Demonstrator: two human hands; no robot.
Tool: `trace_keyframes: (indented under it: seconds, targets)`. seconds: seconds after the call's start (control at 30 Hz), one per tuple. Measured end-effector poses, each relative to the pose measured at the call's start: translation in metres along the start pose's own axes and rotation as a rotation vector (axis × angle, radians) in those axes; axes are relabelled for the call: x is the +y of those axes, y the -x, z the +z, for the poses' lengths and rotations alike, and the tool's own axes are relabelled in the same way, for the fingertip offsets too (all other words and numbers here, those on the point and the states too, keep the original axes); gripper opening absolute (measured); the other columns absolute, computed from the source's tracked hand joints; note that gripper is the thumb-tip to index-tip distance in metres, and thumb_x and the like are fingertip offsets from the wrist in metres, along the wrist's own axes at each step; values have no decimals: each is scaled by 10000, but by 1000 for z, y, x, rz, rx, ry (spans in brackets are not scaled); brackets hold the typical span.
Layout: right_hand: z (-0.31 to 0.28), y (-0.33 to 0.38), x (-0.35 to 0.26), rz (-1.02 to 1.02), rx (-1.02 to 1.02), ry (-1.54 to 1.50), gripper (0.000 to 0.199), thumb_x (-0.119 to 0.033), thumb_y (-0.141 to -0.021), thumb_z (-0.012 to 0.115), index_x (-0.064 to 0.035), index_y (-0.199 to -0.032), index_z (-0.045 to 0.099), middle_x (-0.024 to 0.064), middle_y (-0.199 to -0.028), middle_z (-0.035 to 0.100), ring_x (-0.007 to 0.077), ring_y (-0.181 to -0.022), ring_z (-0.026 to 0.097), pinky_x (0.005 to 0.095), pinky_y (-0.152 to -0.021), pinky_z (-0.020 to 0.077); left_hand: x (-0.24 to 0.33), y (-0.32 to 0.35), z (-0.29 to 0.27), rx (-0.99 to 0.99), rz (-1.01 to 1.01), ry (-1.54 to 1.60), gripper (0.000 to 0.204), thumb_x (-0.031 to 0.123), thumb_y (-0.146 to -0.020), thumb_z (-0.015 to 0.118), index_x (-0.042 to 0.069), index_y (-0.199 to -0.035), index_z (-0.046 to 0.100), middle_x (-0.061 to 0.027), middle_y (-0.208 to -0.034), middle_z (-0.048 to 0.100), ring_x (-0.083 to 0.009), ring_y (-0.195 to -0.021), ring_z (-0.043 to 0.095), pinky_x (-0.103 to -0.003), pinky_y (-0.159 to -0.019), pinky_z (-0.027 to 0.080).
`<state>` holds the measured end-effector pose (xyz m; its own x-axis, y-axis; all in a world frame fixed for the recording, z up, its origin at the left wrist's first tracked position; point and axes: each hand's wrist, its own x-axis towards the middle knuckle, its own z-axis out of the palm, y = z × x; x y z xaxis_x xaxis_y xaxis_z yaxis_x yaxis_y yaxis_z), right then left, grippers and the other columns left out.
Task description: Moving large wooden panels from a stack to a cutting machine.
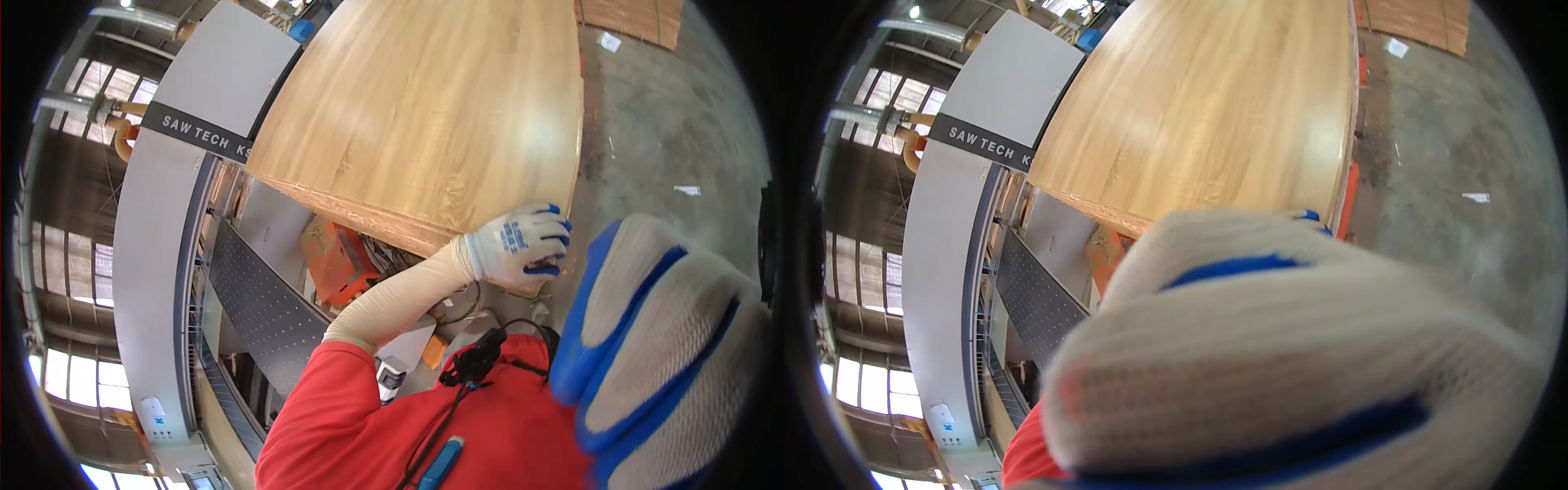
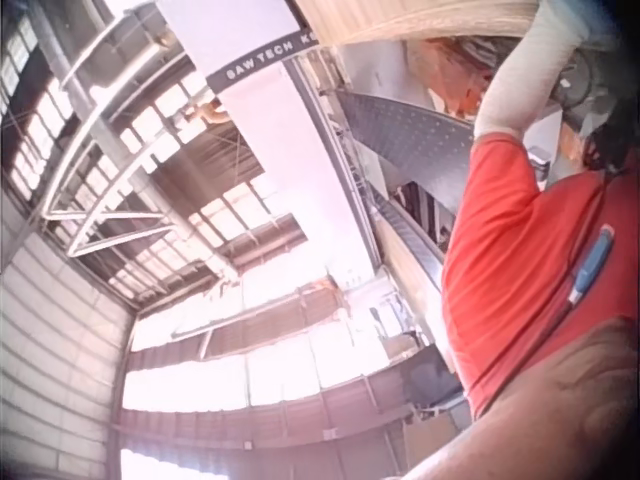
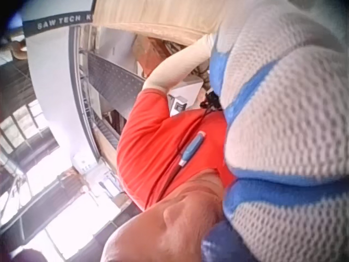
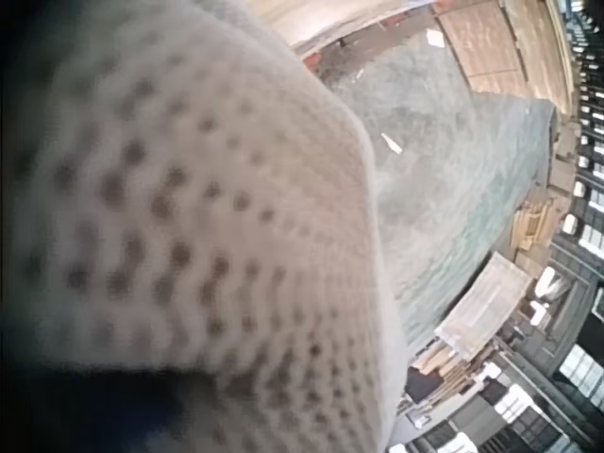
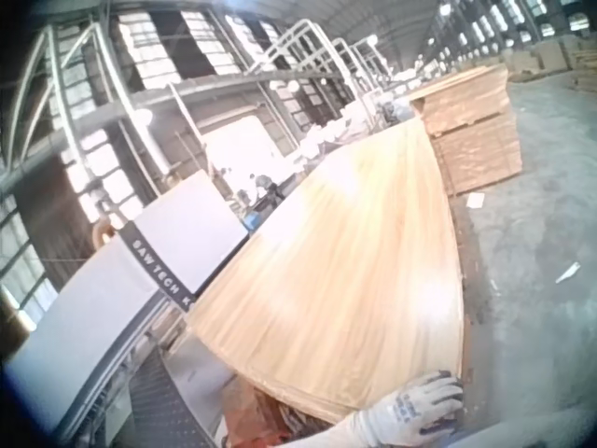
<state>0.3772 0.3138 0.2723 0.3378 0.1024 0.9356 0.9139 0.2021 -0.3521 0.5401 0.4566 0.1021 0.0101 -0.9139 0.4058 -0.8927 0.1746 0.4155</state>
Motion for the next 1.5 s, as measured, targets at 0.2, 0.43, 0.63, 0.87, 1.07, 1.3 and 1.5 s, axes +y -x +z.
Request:
trace_keyframes:
  seconds: [0.2,0.43,0.63,0.87,1.07,1.3,1.5]
  targets:
    - [23,-6,17,57,-120,62,288,-237,-749,800,-27,-760,603,93,-722,602,262,-666,591,421,-679,510,-37,21,44,94,151,-92,360,305,-811,731,75,-1080,666,-116,-1142,638,-305,-1178,590,-465,-1114,407]
    - [45,-13,33,121,-170,124,267,-228,-737,791,-36,-770,608,90,-718,604,267,-662,591,421,-683,510,-23,16,33,10,95,-32,326,334,-813,691,82,-1017,662,-111,-1129,637,-288,-1188,571,-426,-1110,398]
    - [54,-22,45,131,-215,151,250,-219,-727,783,-43,-779,613,88,-715,606,271,-658,591,422,-686,510,-35,8,25,19,89,-17,320,326,-802,688,71,-994,668,-105,-1055,636,-283,-1094,586,-416,-1043,430]
    - [63,56,82,628,-35,465,253,-207,-712,775,-25,-796,621,107,-724,606,291,-680,597,409,-718,514,-26,19,11,4,181,32,254,312,-779,705,82,-885,683,-94,-1010,636,-293,-1060,595,-417,-1002,460]
    - [41,215,33,1110,704,714,241,-205,-979,594,26,-932,640,87,-926,655,183,-905,602,314,-904,443,-22,43,2,-28,195,47,232,294,-824,691,92,-930,649,-101,-972,593,-306,-1036,579,-448,-1064,438]
    - [90,202,33,1725,944,92,190,-89,-952,626,-29,-1127,672,54,-1022,685,148,-913,624,315,-878,510,-7,178,-106,-10,-39,178,185,169,-856,775,26,-862,658,-150,-996,666,-378,-1090,638,-496,-990,510]
    - [148,213,174,1538,384,-509,450,-354,-1074,503,-1,-1343,575,79,-1268,650,188,-1078,631,343,-993,494,17,332,-118,772,-795,1314,614,614,-1002,464,41,-844,619,-121,-789,633,-299,-748,668,-429,-683,554]
